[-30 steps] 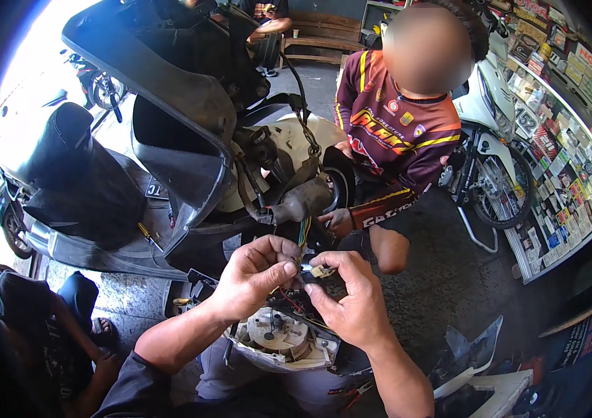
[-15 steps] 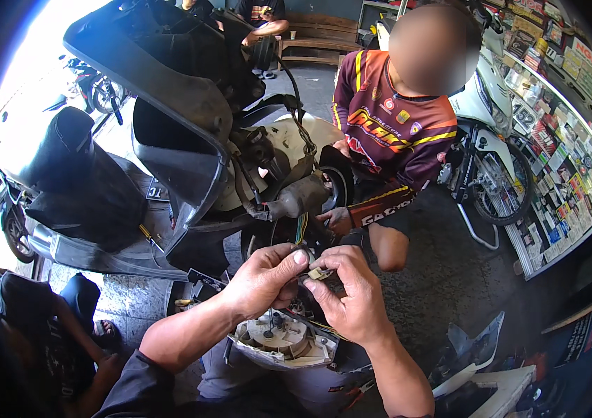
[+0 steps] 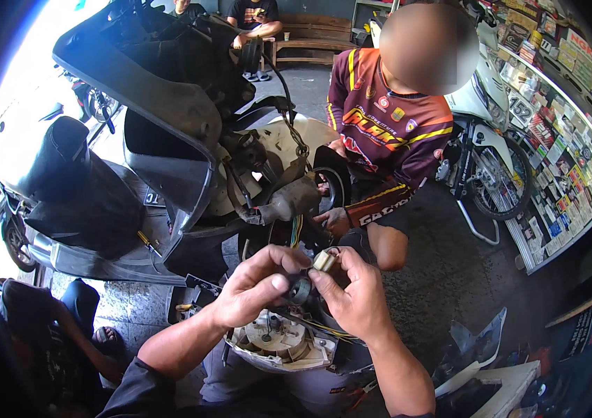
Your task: The person repairs electrical wiring on a motorcycle by hand, using pliers and scissors to strip and connect wires within the headlight assembly.
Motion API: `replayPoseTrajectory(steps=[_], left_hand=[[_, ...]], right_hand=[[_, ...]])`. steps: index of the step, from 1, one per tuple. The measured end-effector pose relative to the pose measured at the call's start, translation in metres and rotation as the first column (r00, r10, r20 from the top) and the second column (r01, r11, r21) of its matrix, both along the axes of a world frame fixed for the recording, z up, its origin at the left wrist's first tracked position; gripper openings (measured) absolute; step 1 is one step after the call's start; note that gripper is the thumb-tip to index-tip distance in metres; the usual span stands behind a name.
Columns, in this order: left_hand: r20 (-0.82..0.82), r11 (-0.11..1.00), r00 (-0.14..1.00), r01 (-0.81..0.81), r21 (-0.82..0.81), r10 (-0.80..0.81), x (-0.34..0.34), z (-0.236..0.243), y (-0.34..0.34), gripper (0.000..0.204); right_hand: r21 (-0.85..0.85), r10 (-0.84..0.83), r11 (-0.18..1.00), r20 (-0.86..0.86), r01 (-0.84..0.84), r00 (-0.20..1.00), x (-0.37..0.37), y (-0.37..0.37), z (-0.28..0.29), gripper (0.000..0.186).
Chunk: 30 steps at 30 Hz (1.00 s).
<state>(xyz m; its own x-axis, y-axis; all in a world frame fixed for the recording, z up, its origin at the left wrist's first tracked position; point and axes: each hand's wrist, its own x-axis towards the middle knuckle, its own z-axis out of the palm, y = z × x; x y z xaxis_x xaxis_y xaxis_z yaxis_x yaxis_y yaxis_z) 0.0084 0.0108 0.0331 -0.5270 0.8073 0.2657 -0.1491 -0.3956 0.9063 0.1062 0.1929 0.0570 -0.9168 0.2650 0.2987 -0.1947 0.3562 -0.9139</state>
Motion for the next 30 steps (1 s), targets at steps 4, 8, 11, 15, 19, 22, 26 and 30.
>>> replayPoseTrajectory(steps=[4,8,11,15,19,22,26,30], left_hand=[[0.188,0.977,0.965,0.2,-0.069,-0.184,-0.01,0.014,-0.001,0.034],[-0.612,0.883,0.773,-0.394,-0.256,0.168,-0.001,0.025,0.002,0.048],[-0.631,0.765,0.684,-0.607,-0.215,0.366,0.011,0.015,0.01,0.05],[-0.454,0.788,0.86,-0.44,-0.43,0.232,0.008,0.019,0.01,0.046],[-0.115,0.966,0.984,-0.154,-0.205,0.133,0.003,0.01,0.01,0.045],[0.105,0.984,0.994,-0.021,-0.179,0.04,-0.001,0.013,0.005,0.045],[0.201,0.98,0.98,0.039,-0.196,0.001,-0.005,0.016,0.0,0.036],[0.2,0.996,0.976,-0.072,-0.051,0.081,0.002,0.012,0.003,0.045]], right_hand=[[0.093,-0.004,0.996,-0.029,0.006,1.0,0.0,-0.006,0.005,0.02],[0.015,0.114,0.993,0.051,-0.115,0.992,0.003,0.003,0.005,0.02],[-0.083,0.155,0.986,0.093,-0.147,0.984,0.006,-0.003,0.006,0.019],[-0.161,0.196,0.971,0.103,-0.178,0.975,0.008,-0.003,0.003,0.018],[-0.146,0.197,0.973,0.134,-0.177,0.971,0.009,-0.008,0.006,0.019],[0.007,0.143,0.99,0.052,-0.143,0.988,0.006,-0.013,0.012,0.017],[0.105,0.118,0.987,0.014,-0.119,0.993,0.006,-0.014,0.015,0.018],[0.129,0.037,0.991,0.034,-0.041,0.999,0.008,-0.017,0.015,0.018]])
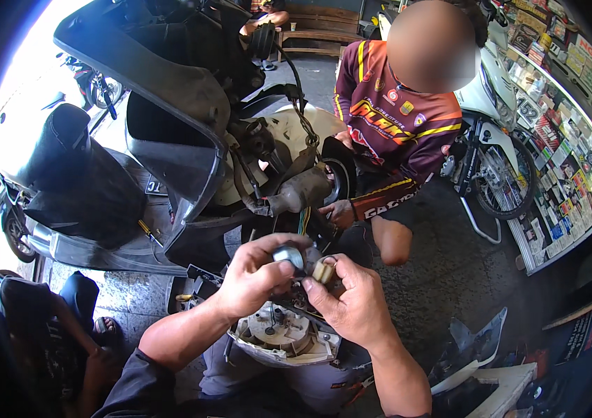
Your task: The person repairs electrical wiring on a motorcycle by hand, using pliers and scissors to strip and connect wires within the headlight assembly.
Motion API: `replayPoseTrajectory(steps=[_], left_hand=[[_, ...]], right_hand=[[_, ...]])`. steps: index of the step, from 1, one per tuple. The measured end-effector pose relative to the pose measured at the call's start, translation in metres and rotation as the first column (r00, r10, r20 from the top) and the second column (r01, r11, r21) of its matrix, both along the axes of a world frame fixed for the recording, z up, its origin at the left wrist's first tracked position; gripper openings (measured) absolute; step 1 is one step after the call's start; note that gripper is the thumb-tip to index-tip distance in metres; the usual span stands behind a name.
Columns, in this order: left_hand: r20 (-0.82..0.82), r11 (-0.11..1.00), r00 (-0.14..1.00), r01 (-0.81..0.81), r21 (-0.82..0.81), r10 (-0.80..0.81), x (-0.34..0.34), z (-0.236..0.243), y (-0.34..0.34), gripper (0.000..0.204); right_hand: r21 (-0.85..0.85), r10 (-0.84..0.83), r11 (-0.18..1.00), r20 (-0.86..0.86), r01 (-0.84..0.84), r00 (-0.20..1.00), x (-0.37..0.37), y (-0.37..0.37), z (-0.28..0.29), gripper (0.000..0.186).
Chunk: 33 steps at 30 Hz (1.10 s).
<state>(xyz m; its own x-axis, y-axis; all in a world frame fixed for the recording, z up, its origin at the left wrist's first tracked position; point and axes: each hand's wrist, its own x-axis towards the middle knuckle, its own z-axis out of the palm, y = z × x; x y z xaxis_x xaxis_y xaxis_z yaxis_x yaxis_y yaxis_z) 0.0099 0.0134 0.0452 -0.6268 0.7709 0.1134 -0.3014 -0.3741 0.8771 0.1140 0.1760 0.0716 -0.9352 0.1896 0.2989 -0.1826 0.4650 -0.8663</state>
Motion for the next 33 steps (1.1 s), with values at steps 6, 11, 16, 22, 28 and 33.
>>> replayPoseTrajectory(steps=[6,11,16,22,28,33], left_hand=[[-0.053,0.938,0.985,0.174,0.301,-0.165,-0.015,-0.039,-0.002,0.049],[0.13,0.988,0.98,0.147,0.042,-0.151,-0.01,-0.009,-0.006,0.023],[0.076,0.95,0.959,0.282,-0.138,-0.273,-0.02,0.004,-0.008,0.016],[-0.658,0.898,0.752,-0.315,-0.307,0.039,-0.005,0.01,-0.007,0.014],[-0.749,0.808,0.574,-0.583,-0.091,0.33,0.006,-0.005,0.0,0.013],[-0.231,0.95,0.931,-0.305,-0.072,0.282,0.005,-0.014,-0.001,0.012]], right_hand=[[-0.191,-0.003,0.982,0.022,0.007,1.0,-0.004,0.012,-0.017,0.017],[-0.072,-0.011,0.997,0.047,0.014,0.999,-0.009,0.013,-0.002,0.014],[-0.172,0.099,0.981,0.069,-0.086,0.993,-0.013,0.013,0.001,0.017],[-0.458,0.178,0.881,0.091,-0.118,0.98,-0.017,0.018,-0.002,0.035],[-0.305,0.079,0.952,0.15,-0.029,0.985,-0.014,0.003,-0.015,0.02],[-0.164,-0.05,0.985,0.072,0.062,0.996,-0.014,-0.002,-0.017,0.013]])
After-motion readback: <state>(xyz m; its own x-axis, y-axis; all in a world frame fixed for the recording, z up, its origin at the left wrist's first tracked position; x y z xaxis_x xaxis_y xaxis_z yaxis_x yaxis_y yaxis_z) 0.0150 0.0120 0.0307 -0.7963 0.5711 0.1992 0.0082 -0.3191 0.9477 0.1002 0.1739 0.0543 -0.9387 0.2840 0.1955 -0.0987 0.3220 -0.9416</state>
